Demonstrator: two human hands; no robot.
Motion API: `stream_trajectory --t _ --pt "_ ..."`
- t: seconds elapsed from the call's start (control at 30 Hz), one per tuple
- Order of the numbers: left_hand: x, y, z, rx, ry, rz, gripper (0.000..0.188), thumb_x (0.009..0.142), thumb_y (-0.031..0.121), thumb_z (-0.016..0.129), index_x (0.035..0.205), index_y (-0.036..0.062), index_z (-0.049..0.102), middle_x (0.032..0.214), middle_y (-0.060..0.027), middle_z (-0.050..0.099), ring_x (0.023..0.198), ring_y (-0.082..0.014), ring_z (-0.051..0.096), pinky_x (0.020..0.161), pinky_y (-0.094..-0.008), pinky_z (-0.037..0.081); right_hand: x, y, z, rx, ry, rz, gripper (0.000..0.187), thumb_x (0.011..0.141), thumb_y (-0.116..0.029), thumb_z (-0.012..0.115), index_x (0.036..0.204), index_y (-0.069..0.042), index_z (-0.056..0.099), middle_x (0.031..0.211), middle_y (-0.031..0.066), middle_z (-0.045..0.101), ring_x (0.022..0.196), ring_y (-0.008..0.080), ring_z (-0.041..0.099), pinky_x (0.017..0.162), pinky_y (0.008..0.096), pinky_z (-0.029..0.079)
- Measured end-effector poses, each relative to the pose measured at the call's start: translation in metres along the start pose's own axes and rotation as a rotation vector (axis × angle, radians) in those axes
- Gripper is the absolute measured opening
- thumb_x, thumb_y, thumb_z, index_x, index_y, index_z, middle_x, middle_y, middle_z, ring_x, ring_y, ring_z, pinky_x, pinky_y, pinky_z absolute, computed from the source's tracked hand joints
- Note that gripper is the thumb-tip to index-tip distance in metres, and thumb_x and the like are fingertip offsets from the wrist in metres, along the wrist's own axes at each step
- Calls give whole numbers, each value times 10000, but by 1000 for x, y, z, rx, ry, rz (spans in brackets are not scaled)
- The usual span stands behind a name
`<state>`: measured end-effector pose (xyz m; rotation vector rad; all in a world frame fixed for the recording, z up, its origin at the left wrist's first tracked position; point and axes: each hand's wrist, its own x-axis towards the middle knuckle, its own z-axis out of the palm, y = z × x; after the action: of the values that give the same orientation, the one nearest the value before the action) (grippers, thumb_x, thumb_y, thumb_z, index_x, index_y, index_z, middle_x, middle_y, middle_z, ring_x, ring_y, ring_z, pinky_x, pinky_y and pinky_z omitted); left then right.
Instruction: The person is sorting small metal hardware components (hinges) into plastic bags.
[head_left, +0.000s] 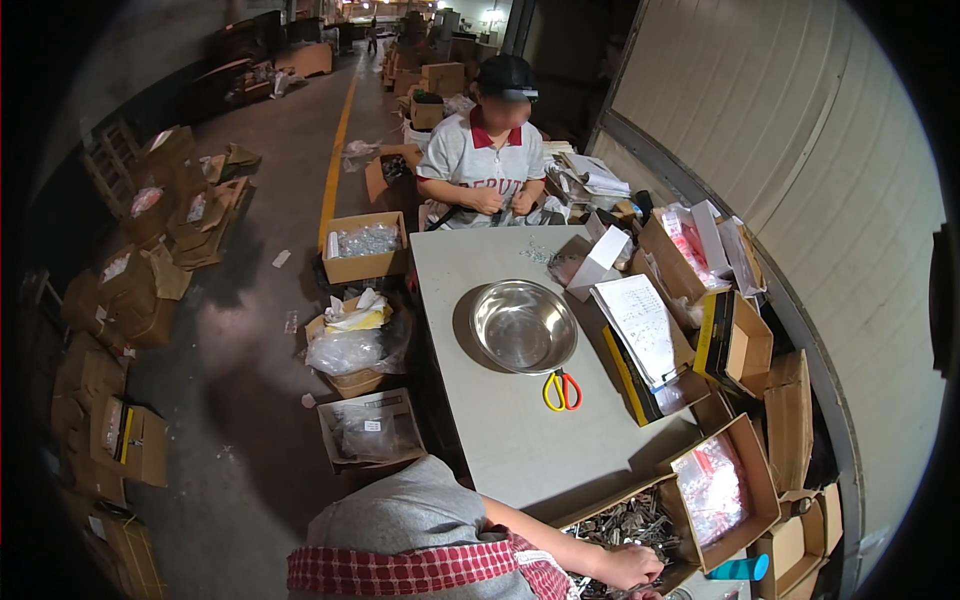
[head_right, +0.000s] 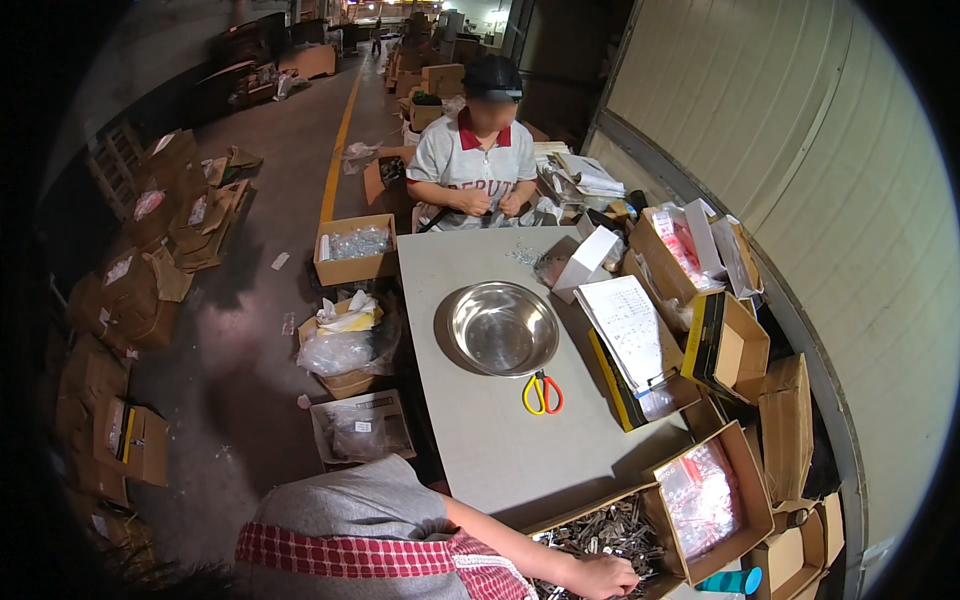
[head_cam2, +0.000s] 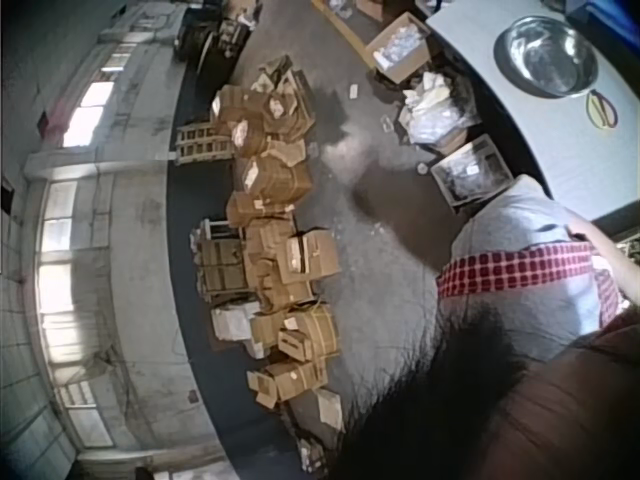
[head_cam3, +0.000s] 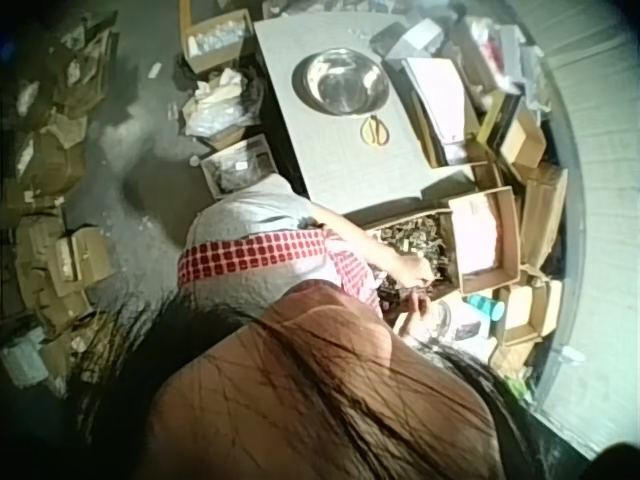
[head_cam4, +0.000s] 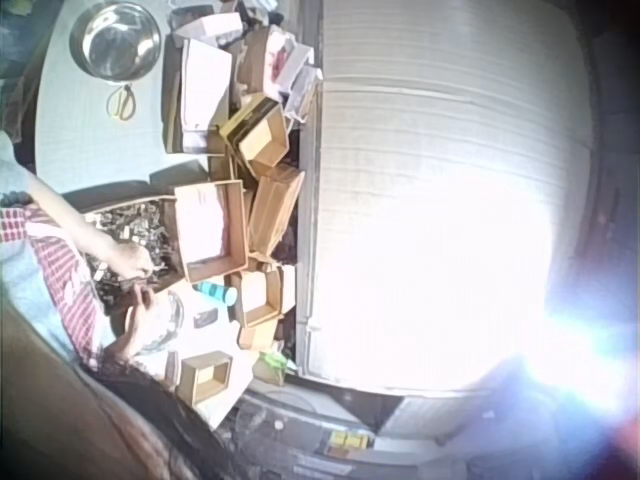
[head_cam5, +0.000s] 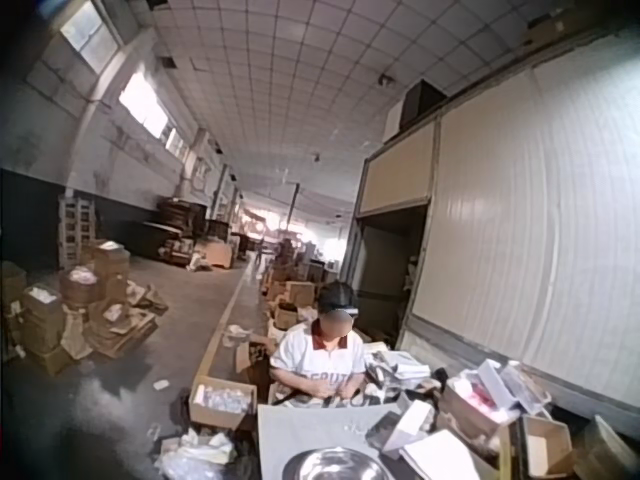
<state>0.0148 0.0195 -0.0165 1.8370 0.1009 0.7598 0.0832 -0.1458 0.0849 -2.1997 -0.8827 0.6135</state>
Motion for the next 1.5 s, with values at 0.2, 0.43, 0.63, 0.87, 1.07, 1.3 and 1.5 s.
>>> stream_trajectory --t 0.2,0.43,0.63,0.87,1.07,1.3,1.5 --pt "8 -11 3 406 171 640 403 862 517 735 964 130 685 988 -256 651 1053 -371 616 964 -544 462 -4 12 -5 137 -23 16 229 973 -176 699 1150 -31 706 1054 159 710 965 268 654 867 353 532" --pt "-6 12 -2 -90 -243 109 385 915 403 684 677 101 679 657 -101 664 555 -275 615 509 -403 458 -10 32 -7 307 -73 47 215 966 -222 722 1117 -71 706 999 137 719 905 276 649 833 374 524" --pt "-4 24 -13 -324 -330 66 295 912 337 684 752 94 732 708 -105 692 624 -238 658 586 -379 492 -8 51 -4 447 -138 61 207 960 -262 742 1089 -104 706 952 119 727 854 283 644 805 393 518" --pt "3 16 -2 33 -48 427 218 732 292 732 594 136 668 635 -33 648 621 -214 617 608 -404 460 -25 17 -5 227 -1 35 227 933 -212 744 1110 -74 708 1055 140 710 957 297 638 876 403 510" --pt "-3 12 9 1 38 309 163 635 189 742 628 85 616 707 -63 634 794 -278 614 940 -411 415 -42 -50 2 -241 257 -13 294 894 -97 732 1169 4 712 1267 192 675 1172 314 632 1020 404 502" --pt "-2 7 5 -3 20 64 180 639 206 736 566 109 602 630 -36 605 774 -258 614 960 -403 373 -51 -109 7 -522 106 -122 242 986 -297 693 1002 -56 705 924 135 719 827 292 642 798 406 514" --pt "-5 14 10 -37 64 243 184 674 197 744 586 103 613 629 -54 603 768 -280 616 965 -414 376 -40 -48 4 -511 213 -204 325 965 -366 676 1022 -48 709 983 194 715 915 327 671 836 458 512"
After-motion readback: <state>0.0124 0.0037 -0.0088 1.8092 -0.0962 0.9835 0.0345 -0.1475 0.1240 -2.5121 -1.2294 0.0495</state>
